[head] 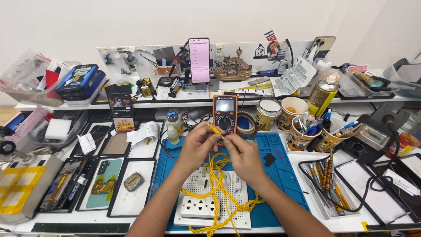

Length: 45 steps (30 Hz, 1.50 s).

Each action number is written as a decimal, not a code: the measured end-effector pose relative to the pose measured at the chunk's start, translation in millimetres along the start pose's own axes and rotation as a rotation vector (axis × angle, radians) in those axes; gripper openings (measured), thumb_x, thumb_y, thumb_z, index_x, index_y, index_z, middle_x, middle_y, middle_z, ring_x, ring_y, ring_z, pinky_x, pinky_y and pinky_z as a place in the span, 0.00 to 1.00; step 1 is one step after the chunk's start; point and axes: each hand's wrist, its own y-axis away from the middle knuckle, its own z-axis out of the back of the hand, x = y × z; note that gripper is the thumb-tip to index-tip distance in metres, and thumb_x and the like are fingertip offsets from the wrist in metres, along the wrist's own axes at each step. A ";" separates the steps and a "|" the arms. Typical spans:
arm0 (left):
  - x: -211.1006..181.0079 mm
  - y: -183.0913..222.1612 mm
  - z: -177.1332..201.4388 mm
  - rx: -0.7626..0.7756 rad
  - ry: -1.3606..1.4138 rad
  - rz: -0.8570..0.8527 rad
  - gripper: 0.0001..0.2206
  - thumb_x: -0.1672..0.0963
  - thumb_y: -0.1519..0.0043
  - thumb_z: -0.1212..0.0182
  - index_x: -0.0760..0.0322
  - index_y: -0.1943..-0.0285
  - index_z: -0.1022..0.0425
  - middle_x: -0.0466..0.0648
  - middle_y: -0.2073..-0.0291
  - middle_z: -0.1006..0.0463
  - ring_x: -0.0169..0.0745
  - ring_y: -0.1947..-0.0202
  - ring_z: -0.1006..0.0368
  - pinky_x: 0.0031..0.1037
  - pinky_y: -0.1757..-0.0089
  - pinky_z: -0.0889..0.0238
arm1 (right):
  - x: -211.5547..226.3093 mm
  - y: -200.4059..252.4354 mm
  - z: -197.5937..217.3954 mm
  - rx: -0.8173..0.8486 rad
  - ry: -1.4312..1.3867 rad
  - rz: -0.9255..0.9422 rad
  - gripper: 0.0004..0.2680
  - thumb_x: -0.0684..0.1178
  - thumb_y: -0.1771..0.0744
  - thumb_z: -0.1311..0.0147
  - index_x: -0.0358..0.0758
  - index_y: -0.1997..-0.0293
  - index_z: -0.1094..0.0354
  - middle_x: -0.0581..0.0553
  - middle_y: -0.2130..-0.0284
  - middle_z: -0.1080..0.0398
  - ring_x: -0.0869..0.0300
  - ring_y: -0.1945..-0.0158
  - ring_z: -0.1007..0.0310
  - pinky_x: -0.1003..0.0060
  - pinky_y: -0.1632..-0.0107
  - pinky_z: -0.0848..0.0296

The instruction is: Testing electrical connections of braided yellow wires using a digital multimeter on a workbench.

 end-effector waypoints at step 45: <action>67.5 -8.2 15.1 -0.179 0.163 0.092 0.21 0.59 0.30 0.27 0.79 0.31 0.25 0.62 0.58 0.11 0.38 0.64 0.13 0.24 0.60 0.20 | -39.8 -15.8 -10.6 0.119 -0.023 -0.170 0.08 0.50 0.23 0.45 0.40 0.52 0.22 0.51 0.81 0.29 0.65 0.80 0.36 0.70 0.74 0.41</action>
